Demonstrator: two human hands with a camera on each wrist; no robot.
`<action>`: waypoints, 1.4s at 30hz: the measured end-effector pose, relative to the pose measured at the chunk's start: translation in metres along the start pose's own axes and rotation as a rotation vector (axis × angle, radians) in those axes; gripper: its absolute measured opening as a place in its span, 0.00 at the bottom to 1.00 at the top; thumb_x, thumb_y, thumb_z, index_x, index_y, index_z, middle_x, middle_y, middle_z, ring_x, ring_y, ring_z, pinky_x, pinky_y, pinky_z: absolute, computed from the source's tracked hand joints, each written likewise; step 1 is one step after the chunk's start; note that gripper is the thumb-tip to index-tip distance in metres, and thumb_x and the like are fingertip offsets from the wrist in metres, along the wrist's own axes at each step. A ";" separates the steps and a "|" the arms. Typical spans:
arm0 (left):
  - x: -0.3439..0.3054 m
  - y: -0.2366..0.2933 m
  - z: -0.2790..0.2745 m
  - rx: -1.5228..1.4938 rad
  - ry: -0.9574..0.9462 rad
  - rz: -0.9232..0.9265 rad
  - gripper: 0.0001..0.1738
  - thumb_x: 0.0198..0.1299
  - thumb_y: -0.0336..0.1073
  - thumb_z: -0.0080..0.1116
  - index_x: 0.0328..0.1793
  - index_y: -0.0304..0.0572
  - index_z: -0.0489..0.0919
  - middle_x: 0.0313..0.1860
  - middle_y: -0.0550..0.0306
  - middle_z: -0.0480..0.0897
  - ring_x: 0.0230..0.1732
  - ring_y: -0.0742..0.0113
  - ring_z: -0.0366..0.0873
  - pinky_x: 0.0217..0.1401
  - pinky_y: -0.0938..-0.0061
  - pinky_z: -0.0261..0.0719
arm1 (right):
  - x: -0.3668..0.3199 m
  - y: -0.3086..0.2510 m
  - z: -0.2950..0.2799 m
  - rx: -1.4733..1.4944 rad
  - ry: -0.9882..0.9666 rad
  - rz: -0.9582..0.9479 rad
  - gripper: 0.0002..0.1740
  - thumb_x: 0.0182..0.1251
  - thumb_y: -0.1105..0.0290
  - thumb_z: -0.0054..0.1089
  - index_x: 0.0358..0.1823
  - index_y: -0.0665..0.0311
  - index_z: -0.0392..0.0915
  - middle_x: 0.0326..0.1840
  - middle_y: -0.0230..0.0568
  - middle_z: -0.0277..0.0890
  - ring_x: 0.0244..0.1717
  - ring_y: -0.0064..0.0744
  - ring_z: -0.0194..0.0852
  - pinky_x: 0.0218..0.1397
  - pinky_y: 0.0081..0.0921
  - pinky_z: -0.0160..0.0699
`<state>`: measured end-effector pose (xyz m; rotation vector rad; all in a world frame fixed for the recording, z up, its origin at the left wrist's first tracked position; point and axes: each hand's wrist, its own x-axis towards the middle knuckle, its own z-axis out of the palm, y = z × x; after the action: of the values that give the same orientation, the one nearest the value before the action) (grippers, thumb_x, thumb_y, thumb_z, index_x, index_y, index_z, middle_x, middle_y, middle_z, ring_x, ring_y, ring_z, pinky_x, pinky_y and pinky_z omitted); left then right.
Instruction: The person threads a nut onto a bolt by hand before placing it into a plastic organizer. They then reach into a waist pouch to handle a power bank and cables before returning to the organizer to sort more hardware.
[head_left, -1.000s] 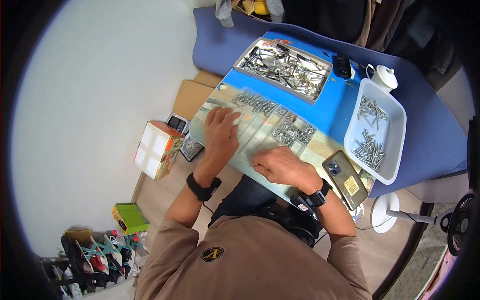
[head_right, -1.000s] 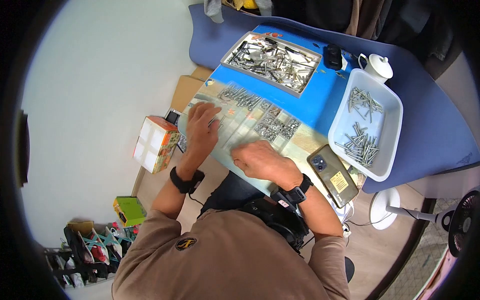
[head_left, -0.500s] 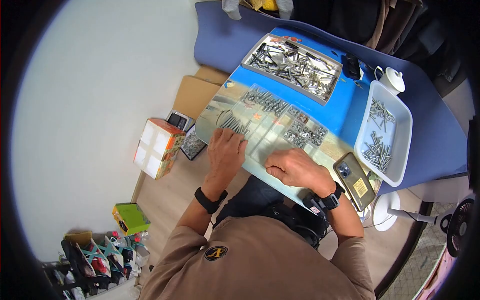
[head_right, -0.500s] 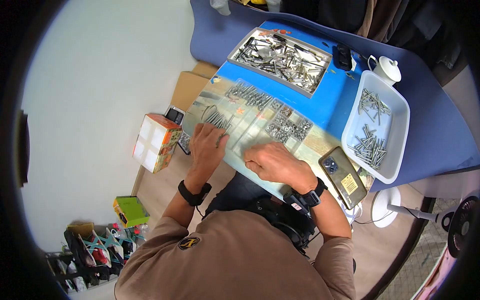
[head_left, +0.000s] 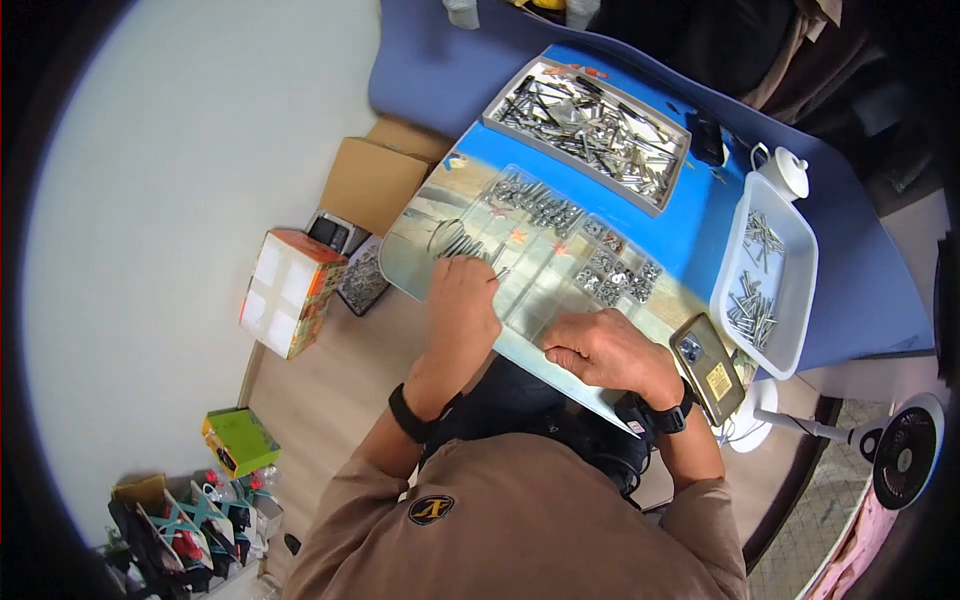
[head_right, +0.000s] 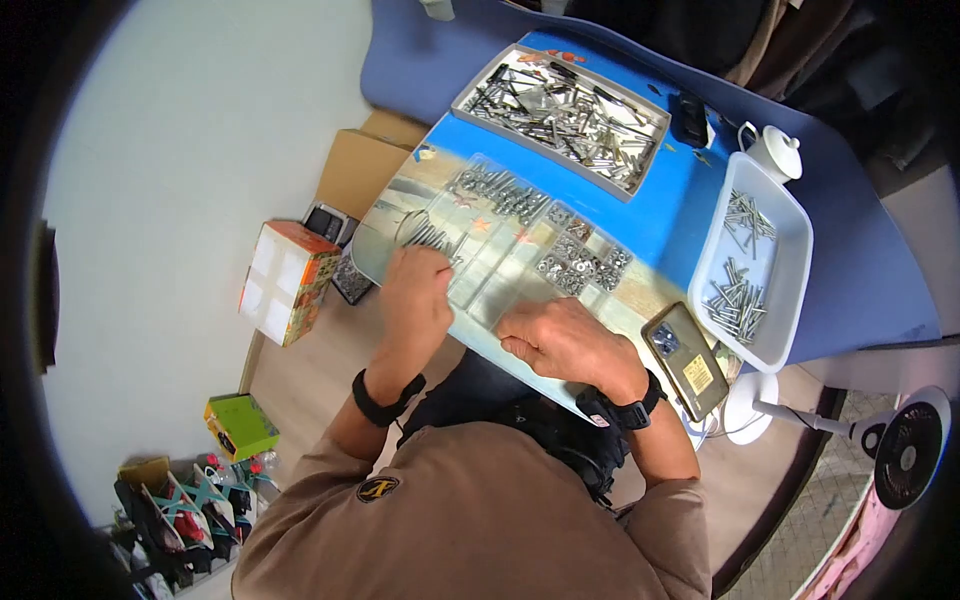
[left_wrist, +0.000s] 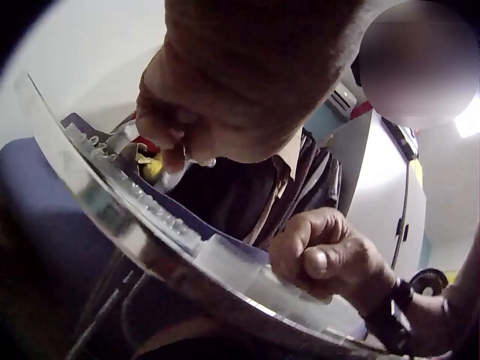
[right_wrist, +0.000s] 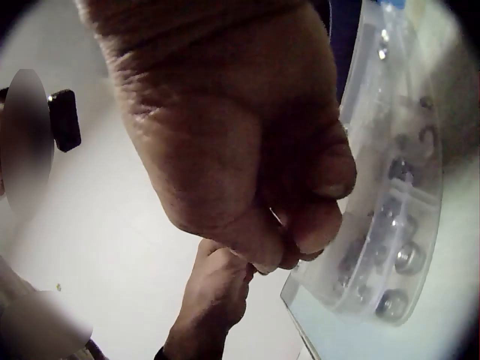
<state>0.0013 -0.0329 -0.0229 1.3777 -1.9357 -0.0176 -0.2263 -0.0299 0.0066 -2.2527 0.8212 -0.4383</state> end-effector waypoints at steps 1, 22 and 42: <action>-0.002 0.001 -0.003 -0.017 -0.005 0.004 0.07 0.56 0.25 0.64 0.40 0.40 0.79 0.35 0.50 0.78 0.37 0.50 0.75 0.40 0.60 0.73 | -0.001 -0.002 -0.003 -0.004 -0.012 0.004 0.05 0.64 0.71 0.66 0.39 0.64 0.81 0.33 0.43 0.81 0.36 0.50 0.82 0.37 0.41 0.78; -0.007 0.009 0.002 -1.519 -0.400 -0.640 0.07 0.70 0.29 0.60 0.50 0.37 0.77 0.39 0.52 0.87 0.31 0.81 0.76 0.28 0.84 0.73 | -0.004 0.005 -0.078 -0.289 0.224 0.367 0.06 0.60 0.76 0.67 0.38 0.68 0.84 0.34 0.47 0.84 0.32 0.48 0.83 0.37 0.36 0.81; -0.030 0.012 0.033 -1.028 0.064 -0.382 0.08 0.62 0.27 0.69 0.43 0.37 0.80 0.31 0.59 0.82 0.28 0.78 0.77 0.29 0.82 0.75 | 0.073 0.057 -0.073 -0.740 -0.025 0.402 0.07 0.61 0.66 0.65 0.38 0.55 0.88 0.35 0.40 0.86 0.38 0.45 0.85 0.41 0.41 0.81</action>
<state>-0.0234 -0.0162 -0.0589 0.9580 -1.2321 -0.9871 -0.2338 -0.1464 0.0232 -2.6219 1.5765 0.1140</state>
